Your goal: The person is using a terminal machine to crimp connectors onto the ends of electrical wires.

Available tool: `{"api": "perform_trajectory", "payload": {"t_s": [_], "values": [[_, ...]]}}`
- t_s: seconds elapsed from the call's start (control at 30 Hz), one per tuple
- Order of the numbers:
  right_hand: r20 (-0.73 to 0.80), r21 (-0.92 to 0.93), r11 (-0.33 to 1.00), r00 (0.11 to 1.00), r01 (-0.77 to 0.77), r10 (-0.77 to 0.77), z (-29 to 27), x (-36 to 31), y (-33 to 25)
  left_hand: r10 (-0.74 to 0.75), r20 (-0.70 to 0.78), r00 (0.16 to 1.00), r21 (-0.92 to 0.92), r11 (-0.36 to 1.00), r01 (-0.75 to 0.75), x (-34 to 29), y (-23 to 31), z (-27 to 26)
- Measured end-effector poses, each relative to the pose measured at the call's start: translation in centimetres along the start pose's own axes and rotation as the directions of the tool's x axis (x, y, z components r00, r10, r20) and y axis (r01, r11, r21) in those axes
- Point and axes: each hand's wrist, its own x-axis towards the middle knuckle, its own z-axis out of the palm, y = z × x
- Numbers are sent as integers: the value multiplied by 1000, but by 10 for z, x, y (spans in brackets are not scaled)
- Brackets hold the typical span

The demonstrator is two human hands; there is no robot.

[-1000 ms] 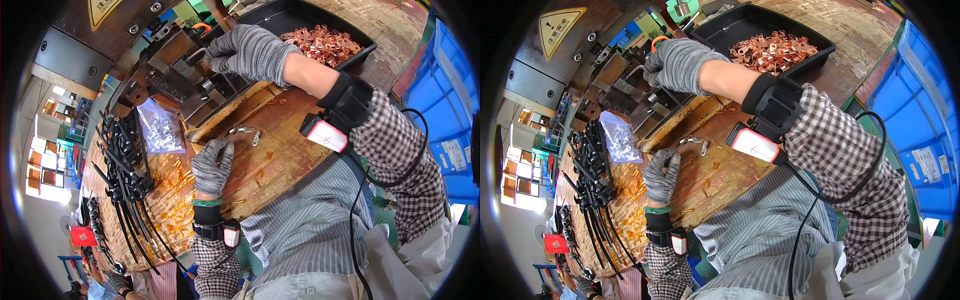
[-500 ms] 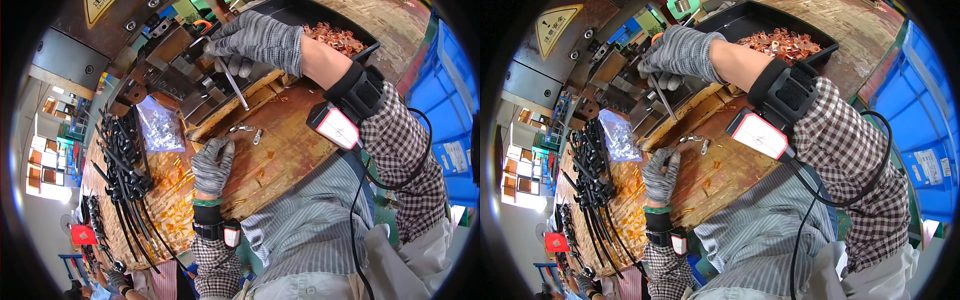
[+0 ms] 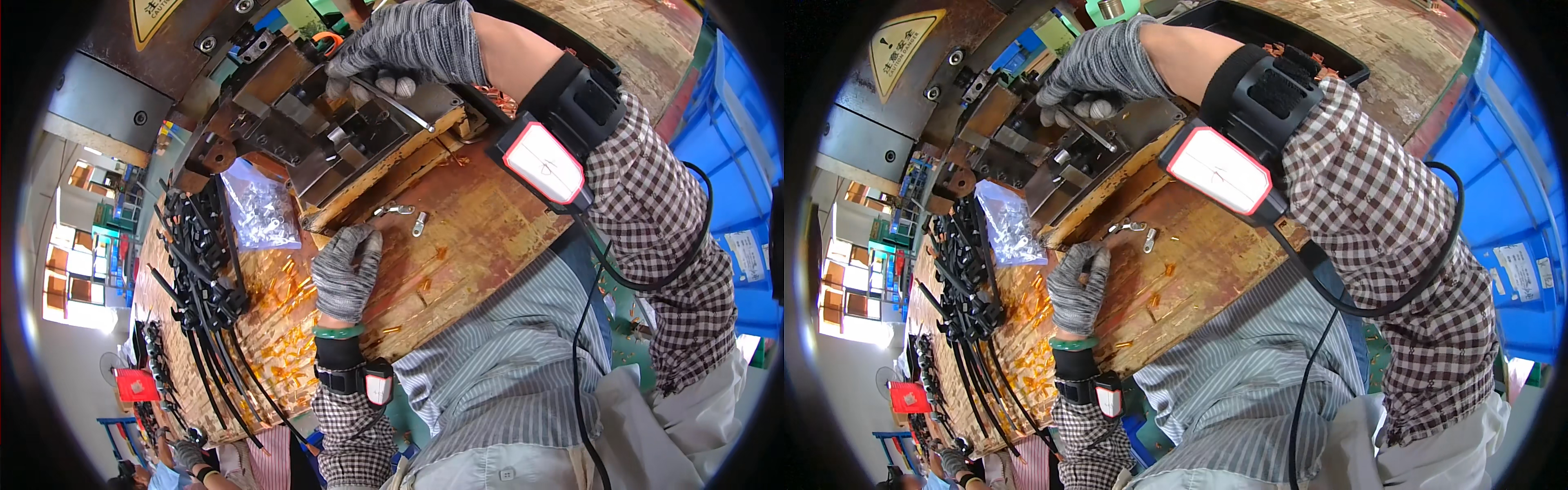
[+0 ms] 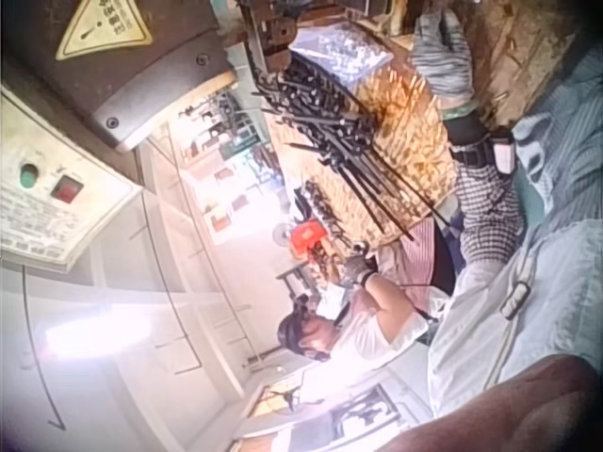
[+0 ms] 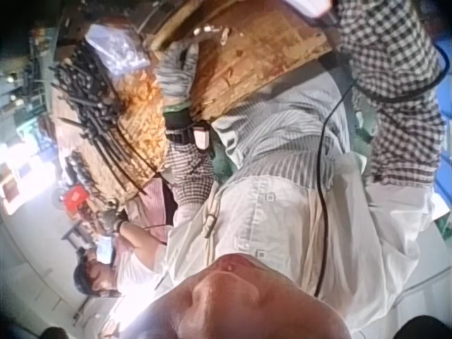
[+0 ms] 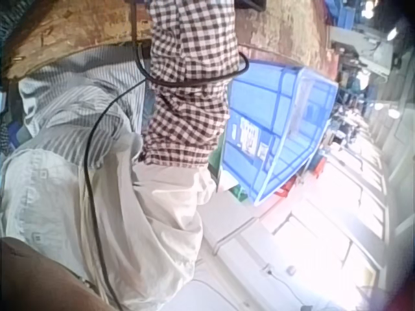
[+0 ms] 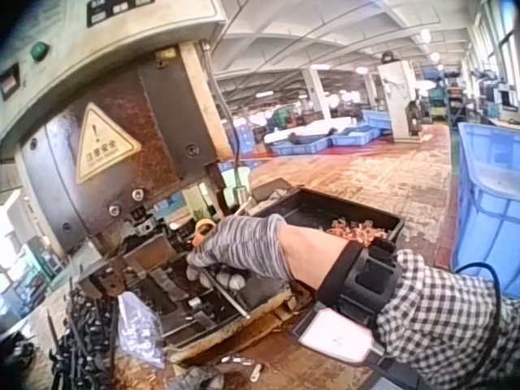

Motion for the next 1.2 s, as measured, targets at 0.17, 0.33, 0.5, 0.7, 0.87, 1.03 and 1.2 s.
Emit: {"api": "perform_trajectory", "payload": {"t_s": [0.17, 0.33, 0.5, 0.7, 0.87, 1.03, 1.2], "values": [[-149, -87, 995, 987, 40, -53, 3, -8, -3, 57, -2, 998, 6, 998, -57, 7, 3, 4], [-215, -128, 992, 976, -3, -25, 28, -13, -3, 56, 8, 998, 33, 998, -56, 0, -2, -1], [-277, -887, 455, 703, 75, -655, 36, -6, 18, 40, 22, 999, 36, 999, -41, 4, 3, 3], [-504, -560, 823, 747, 100, -433, 32, -35, 17, -17, 24, 1000, -7, 1000, 17, 5, 6, 2], [-495, 379, 850, 856, 367, -149, 73, -73, 56, -210, 113, 971, -758, 614, 220, 0, 23, -1], [-433, 490, 803, 894, 338, -111, 100, -89, 100, -134, 333, 933, -657, 677, 331, -1, 27, -7], [-55, 218, 972, 995, 89, -78, 53, -113, 97, -69, 292, 954, -552, 802, 227, 0, 21, -12]]}}
